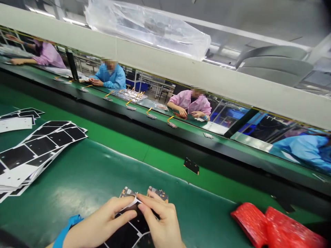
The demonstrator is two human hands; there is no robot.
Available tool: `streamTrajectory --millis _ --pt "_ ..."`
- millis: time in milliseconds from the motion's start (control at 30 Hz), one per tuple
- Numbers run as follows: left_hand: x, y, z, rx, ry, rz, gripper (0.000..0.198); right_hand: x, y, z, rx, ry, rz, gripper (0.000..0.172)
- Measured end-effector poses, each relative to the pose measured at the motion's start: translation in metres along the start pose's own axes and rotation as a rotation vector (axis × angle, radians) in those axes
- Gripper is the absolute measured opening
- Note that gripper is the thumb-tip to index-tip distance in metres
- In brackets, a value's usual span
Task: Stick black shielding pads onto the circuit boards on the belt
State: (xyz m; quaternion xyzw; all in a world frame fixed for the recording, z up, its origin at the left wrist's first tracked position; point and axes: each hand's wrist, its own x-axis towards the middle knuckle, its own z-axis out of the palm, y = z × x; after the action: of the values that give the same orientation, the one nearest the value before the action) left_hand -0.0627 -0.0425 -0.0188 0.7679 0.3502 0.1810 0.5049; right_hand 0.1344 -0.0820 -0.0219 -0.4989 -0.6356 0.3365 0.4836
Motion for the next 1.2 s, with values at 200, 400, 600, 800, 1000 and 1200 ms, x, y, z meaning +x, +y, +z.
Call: streamTrajectory --millis 200,400,600,800,1000,1200 --pt "-0.004 -0.002 -0.002 0.067 -0.033 0.008 0.038 0.002 -0.006 -0.011 0.129 -0.112 0.226 0.023" --pt "-0.003 -0.006 -0.003 0.115 -0.064 -0.006 0.037 0.004 0.001 -0.008 0.432 -0.124 0.355 0.033" --pt "-0.004 -0.007 -0.007 0.104 -0.007 -0.075 0.061 0.025 0.004 -0.009 0.893 0.281 0.537 0.028" --pt "0.004 -0.006 -0.005 0.264 0.036 -0.092 0.048 0.030 0.014 -0.019 0.624 0.747 0.204 0.035" --pt "0.027 0.016 -0.010 0.257 -0.100 0.135 0.041 0.001 -0.001 -0.017 0.032 0.099 -0.490 0.023" --pt "0.024 0.029 -0.025 0.161 -0.204 0.173 0.033 -0.005 -0.001 -0.048 -0.231 -0.041 -0.410 0.024"
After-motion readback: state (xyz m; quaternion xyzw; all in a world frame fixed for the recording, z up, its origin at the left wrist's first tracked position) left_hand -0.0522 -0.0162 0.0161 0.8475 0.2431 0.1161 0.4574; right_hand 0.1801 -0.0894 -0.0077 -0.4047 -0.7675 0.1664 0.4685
